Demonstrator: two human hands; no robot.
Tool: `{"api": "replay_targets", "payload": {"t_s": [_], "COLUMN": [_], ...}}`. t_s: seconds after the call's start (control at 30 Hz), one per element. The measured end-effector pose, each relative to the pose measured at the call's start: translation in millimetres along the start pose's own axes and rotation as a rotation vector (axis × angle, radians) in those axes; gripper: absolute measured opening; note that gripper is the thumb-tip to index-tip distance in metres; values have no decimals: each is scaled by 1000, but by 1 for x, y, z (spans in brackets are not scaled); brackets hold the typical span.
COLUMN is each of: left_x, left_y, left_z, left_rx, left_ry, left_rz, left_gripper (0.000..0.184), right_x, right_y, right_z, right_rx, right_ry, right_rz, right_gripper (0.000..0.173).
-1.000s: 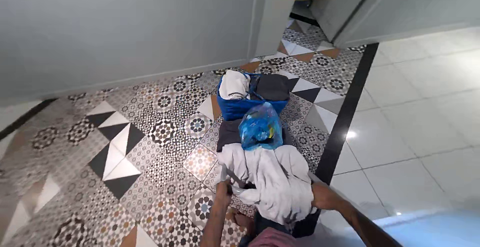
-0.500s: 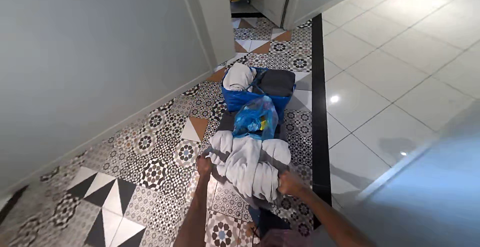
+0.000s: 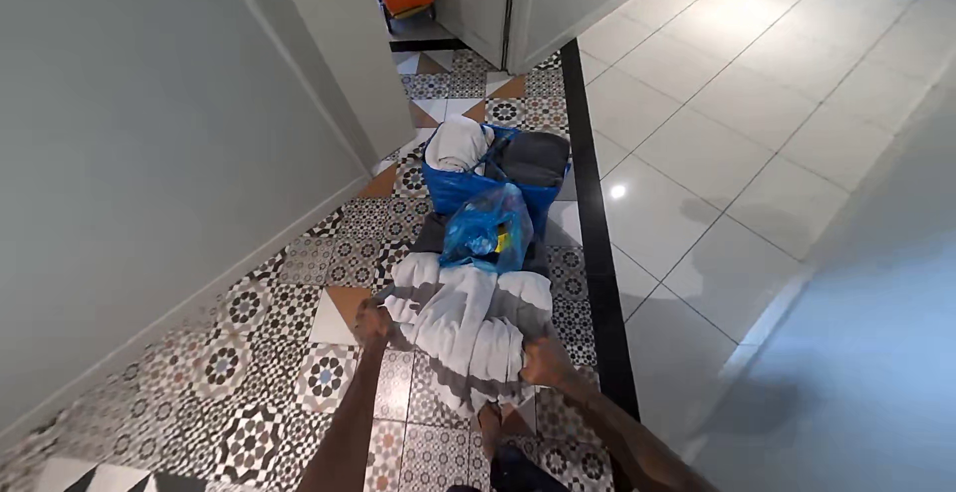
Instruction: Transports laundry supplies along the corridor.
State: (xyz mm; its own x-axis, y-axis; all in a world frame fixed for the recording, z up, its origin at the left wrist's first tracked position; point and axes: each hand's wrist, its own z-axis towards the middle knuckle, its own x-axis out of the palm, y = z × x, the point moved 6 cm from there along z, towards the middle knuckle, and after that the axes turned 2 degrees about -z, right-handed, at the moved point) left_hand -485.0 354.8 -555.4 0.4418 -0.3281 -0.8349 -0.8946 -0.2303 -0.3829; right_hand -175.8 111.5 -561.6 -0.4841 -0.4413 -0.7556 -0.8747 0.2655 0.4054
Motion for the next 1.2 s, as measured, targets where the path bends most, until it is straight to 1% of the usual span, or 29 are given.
{"api": "replay_targets", "payload": {"t_s": [0.07, 0.13, 0.2, 0.3, 0.4, 0.47, 0.6, 0.7, 0.8, 0.9, 1.0, 1.1, 1.2], "left_x": [0, 0, 2, 10, 21, 27, 36, 41, 47, 52, 57, 61, 60], "left_y": [-36, -70, -102, -143, -188, -221, -292, -344, -394, -440, -488, -530, -572], "left_z": [22, 46, 73, 114, 148, 170, 212, 242, 279, 309, 345, 381, 418], "left_rx": [49, 123, 171, 221, 245, 234, 227, 203, 161, 137, 148, 170, 164], "left_ry": [-12, -7, 21, 38, 22, 13, -7, -16, 11, 27, 0, 6, -13], "left_rz": [46, 83, 100, 12, -80, -98, -128, -173, -138, -83, -65, -54, -62], "left_gripper": [33, 33, 35, 36, 35, 35, 33, 31, 32, 31, 29, 32, 34], "right_x": [-22, -46, -70, -111, -154, -184, -249, -302, -357, -402, -456, -504, -552], "right_y": [-16, -31, -46, -71, -102, -124, -174, -201, -231, -265, -294, -316, -337], "right_z": [24, 47, 71, 107, 146, 173, 231, 276, 327, 377, 428, 478, 533], "right_rx": [1, 17, 27, 6, 27, 77, 141, 186, 147, 105, 121, 120, 97], "right_ry": [-17, 16, 45, -5, -10, 44, 9, 46, 19, 29, 3, -22, 3], "right_rz": [34, 29, 16, -30, -74, -73, -101, -155, -209, -233, -270, -282, -314], "right_gripper": [53, 56, 55, 52, 55, 57, 53, 56, 51, 53, 54, 52, 49]}}
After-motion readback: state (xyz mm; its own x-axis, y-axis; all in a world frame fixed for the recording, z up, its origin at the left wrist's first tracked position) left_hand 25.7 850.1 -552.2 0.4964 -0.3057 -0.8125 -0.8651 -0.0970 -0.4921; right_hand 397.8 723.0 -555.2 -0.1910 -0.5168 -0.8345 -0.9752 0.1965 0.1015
